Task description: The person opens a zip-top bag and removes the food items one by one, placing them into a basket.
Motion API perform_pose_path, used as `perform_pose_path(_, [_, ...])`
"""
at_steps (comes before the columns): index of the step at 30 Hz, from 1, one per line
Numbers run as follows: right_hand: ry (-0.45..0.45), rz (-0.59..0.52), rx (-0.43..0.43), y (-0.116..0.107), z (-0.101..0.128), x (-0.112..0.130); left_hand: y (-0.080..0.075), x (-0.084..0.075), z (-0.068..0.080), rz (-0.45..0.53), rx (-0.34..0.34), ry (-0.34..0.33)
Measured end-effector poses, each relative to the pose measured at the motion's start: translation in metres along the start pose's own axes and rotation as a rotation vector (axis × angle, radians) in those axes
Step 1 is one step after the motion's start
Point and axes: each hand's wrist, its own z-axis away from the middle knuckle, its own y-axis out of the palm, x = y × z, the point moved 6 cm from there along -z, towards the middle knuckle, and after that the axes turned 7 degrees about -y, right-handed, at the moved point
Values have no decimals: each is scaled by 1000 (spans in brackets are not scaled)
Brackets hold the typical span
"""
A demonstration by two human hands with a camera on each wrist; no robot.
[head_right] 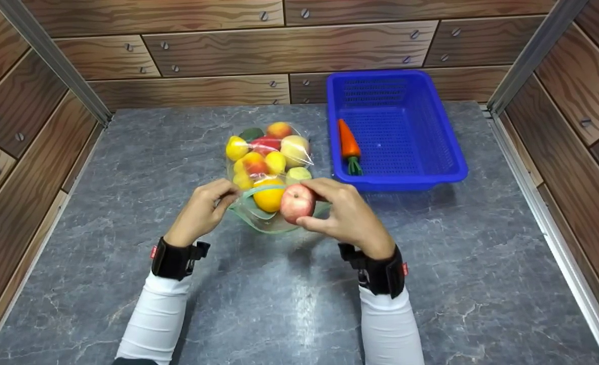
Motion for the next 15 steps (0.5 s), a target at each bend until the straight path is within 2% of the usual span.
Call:
perform_pose_path(9, [63, -172, -250, -15, 2, -15, 0, -1, -1, 5, -4, -10])
perform_pose_path(15, [185, -206, -375, -20, 6, -36, 1, 0, 0, 7, -3, -5])
